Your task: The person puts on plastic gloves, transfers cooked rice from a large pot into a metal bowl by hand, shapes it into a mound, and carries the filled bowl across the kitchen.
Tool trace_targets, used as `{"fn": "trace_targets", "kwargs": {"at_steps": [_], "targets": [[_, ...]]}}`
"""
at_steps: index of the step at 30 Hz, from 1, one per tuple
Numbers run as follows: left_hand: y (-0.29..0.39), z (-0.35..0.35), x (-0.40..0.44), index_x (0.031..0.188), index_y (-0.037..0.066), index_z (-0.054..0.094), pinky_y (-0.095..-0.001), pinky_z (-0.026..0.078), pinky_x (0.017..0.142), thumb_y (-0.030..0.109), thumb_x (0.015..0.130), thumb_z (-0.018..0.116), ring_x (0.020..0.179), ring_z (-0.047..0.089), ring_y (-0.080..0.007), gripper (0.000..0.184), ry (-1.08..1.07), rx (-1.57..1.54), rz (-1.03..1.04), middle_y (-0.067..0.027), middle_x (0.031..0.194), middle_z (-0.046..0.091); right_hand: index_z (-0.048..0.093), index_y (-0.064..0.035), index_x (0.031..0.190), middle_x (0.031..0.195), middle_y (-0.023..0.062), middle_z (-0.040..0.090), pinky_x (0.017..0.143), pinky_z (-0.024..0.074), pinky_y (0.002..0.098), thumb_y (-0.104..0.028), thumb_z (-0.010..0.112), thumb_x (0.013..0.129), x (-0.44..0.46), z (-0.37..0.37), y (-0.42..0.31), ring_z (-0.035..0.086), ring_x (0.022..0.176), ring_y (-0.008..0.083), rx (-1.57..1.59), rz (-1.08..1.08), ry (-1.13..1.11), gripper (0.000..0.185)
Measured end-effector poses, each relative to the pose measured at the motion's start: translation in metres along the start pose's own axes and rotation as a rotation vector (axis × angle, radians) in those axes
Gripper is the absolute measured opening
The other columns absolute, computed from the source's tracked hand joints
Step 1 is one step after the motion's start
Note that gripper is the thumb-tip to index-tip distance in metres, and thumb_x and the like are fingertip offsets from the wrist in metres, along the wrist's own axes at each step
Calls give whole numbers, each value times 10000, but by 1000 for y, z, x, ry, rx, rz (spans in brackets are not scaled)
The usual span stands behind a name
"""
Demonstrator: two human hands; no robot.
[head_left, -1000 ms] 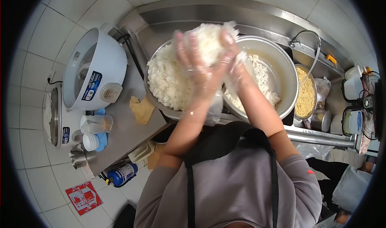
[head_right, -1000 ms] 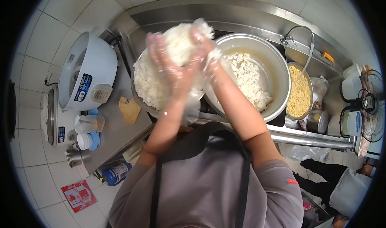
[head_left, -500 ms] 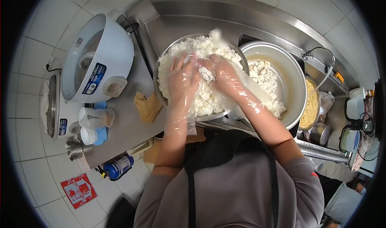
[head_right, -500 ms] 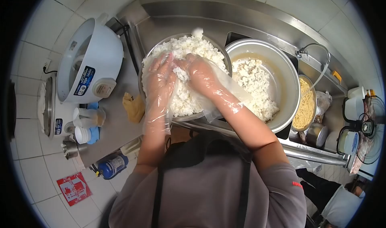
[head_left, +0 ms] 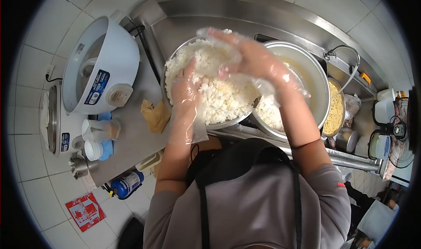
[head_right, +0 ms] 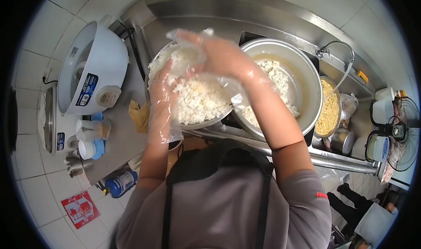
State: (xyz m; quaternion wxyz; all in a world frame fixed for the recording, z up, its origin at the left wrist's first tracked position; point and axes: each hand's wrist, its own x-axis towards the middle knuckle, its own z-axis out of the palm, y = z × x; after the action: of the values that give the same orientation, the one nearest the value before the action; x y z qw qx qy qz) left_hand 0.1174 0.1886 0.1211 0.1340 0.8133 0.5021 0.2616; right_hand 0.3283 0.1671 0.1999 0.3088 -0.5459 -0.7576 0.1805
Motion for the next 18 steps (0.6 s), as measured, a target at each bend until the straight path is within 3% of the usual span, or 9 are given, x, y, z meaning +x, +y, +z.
{"fn": "trace_targets", "kwargs": {"at_steps": [3,5,6,8,10,13,16,18], "targets": [[-13,6,2,1324,96,458,-400,472,870,37,748,693,1009,579,-357,625,56,-128,-3,-200,1137,582,463,-109,1357,1199,187,591,953,458,363,-149,640,808,30,-30,15,579,1125,291,218,172,84,578],[-17,6,3,1301,87,473,-406,474,861,43,760,682,1012,578,-361,581,55,-196,-55,-204,1133,586,538,-56,1279,1135,177,630,944,461,354,-128,584,843,54,-12,53,603,1077,283,291,333,195,444],[-17,6,3,1290,86,478,-408,475,857,52,763,679,1013,578,-363,565,45,-223,-104,-205,1131,588,586,-47,1210,1108,169,643,926,467,358,-136,562,856,75,8,103,613,1048,282,-18,253,73,366],[-10,0,3,1275,66,486,-389,471,864,43,776,651,1033,578,-332,526,-9,-214,-218,-204,1147,582,655,-43,1099,1061,155,662,892,473,361,-138,537,866,89,33,142,625,1003,279,-246,191,-79,278],[14,-19,8,1265,30,491,-346,462,886,5,794,601,1072,578,-266,484,-90,-142,-343,-203,1186,568,694,-55,1015,1018,143,676,862,476,360,-127,529,859,94,45,128,632,973,276,-90,232,-136,239],[28,-30,4,1267,28,486,-369,454,912,35,788,615,1108,563,-311,496,23,14,-140,-211,1247,538,677,-35,1014,989,140,670,800,472,352,-92,504,840,109,48,97,622,900,236,71,384,-295,252],[18,-24,-5,1312,55,448,-414,466,880,168,779,676,1012,573,-381,591,236,47,14,-210,1165,552,689,-44,945,950,117,673,752,478,336,-82,508,822,106,59,98,618,852,202,272,479,-317,223],[-3,-20,-7,1309,34,458,-412,465,880,173,800,658,1011,574,-379,564,176,-33,0,-214,1164,550,693,-41,916,938,97,673,731,478,335,-56,527,806,120,67,121,614,834,186,151,369,-347,199]]}}
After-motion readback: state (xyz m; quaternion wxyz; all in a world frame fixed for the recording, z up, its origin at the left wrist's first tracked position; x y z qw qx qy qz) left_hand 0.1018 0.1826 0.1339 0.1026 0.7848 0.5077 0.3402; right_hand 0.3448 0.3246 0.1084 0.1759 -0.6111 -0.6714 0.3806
